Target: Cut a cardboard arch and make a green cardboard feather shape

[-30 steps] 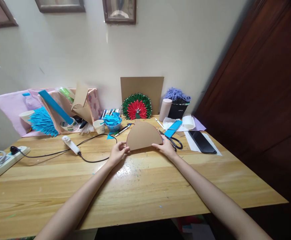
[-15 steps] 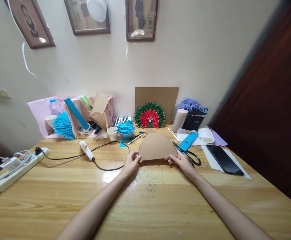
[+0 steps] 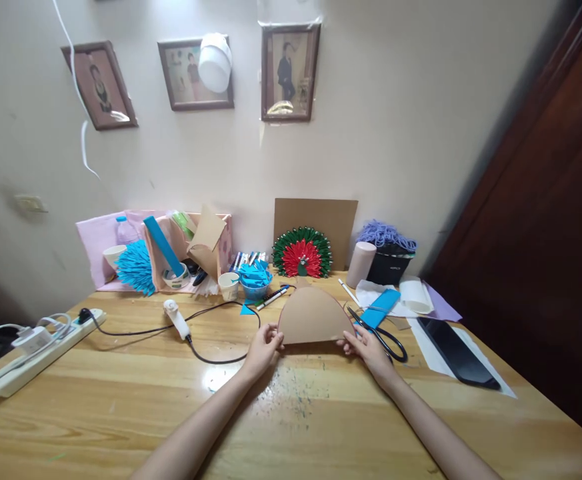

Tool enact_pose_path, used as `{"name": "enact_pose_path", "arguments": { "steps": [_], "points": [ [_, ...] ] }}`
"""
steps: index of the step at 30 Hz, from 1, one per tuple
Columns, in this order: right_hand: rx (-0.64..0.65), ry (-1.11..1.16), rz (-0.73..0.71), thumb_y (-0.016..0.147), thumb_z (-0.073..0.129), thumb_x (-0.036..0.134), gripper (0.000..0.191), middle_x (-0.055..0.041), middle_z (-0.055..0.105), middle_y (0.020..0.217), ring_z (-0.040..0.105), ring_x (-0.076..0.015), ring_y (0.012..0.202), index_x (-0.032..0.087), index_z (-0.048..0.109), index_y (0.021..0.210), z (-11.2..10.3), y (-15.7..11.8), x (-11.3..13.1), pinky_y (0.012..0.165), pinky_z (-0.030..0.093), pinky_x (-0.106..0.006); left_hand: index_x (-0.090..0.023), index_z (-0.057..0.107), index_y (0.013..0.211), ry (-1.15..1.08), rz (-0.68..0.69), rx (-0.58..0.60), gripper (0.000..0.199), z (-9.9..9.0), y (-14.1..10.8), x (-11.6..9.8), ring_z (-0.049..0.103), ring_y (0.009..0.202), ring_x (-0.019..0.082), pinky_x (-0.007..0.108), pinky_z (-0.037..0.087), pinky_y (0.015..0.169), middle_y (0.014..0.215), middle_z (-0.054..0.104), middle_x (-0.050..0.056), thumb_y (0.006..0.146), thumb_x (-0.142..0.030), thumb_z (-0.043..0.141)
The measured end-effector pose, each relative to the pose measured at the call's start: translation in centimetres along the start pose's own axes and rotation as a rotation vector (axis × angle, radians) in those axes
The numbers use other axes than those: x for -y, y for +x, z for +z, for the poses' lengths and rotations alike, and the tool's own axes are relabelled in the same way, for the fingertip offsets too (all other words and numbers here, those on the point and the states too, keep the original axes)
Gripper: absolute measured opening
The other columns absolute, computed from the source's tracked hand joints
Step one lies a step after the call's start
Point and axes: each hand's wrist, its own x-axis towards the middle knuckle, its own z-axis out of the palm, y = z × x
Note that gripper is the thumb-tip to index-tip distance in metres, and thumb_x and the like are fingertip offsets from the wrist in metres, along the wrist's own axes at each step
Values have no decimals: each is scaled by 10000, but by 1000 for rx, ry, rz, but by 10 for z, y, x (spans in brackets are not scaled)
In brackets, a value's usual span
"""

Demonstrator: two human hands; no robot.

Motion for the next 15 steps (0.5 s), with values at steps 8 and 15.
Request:
{"name": "enact_pose_path", "arguments": {
  "steps": [8, 15],
  "points": [
    [83, 48, 64, 636, 720, 482, 539, -137, 714, 857, 652, -184, 649, 125, 561, 1006, -1, 1, 2, 593, 551, -310, -160, 528, 1077, 478, 334, -275, 271, -3, -10, -7, 537, 1044, 225, 427, 415, 912, 1086, 540, 119, 818, -233, 502],
    [21, -3, 46, 600, 707, 528, 845, -60, 695, 701, 601, -172, 526, 121, 391, 1270, 7, 0, -9, 501, 515, -307, -75, 301, 1317, 891, 737, -874, 641, -40, 29, -125, 320, 1278, 308, 472, 306, 1025, 1316, 345, 240, 782, -297, 575]
  ]
}}
